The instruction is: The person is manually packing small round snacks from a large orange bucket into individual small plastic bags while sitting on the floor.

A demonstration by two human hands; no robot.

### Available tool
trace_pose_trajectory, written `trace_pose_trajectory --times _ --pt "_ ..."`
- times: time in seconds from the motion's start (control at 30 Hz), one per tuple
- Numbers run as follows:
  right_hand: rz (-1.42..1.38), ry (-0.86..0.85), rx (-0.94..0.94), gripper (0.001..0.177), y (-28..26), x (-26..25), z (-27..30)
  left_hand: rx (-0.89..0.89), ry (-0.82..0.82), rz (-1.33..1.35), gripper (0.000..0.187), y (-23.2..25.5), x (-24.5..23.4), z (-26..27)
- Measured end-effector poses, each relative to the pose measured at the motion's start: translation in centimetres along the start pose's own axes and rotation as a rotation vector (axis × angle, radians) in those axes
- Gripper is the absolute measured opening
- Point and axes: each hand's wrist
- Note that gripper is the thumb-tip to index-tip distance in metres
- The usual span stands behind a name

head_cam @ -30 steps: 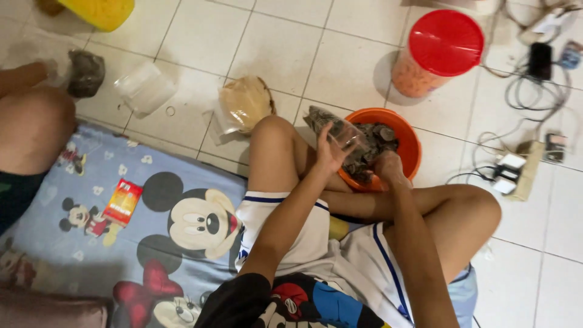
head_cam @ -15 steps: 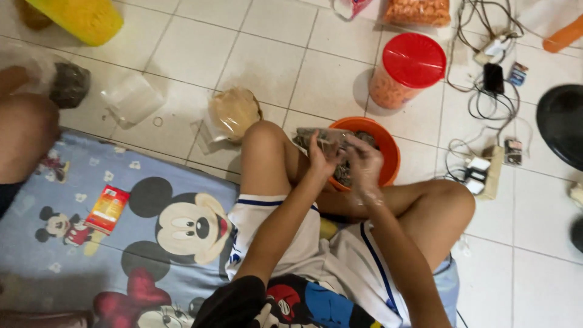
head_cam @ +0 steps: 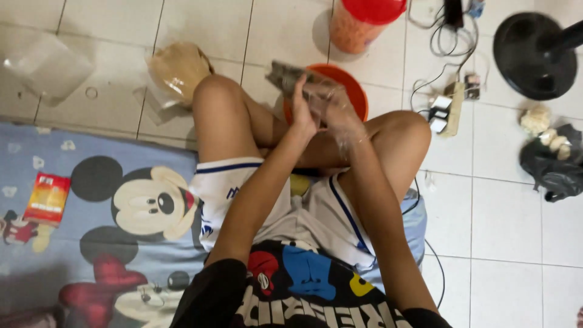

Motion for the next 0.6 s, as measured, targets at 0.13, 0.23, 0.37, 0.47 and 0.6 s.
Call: trace_pose_trajectory --times 0.13,0.23,0.37,0.47,0.6 --pt "-0.019 -0.036 0.024 0.023 0.6 0.7 -0.1 0.160 -0.003 -0.015 0.113 -3.2 -1.0 -8.1" --pt "-0.021 -0.063 0.044 0.023 0.8 0.6 0.5 0.200 -0.066 -0.040 0.101 -5.9 -2.4 -11.7" --pt "-0.021 -0.097 0.075 0.024 1.4 0.4 1.1 0.191 -0.151 -0.034 0.076 -8.3 -3.9 -15.3" --pt "-0.018 -0.116 0.107 0.024 1.9 0.3 1.9 0.106 -0.224 0.022 0.046 -8.7 -4.6 -15.7" --pt "0.002 -0.146 0.175 0.024 2.6 1.0 2.5 -0.002 -0.247 0.019 0.039 -9.2 -5.4 -15.6"
Point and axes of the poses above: each hand's wrist, its own z-axis away from the middle knuckle, its own x-axis out of the palm, y = z × x, and after that the axes turned 10 degrees about -z, right-handed
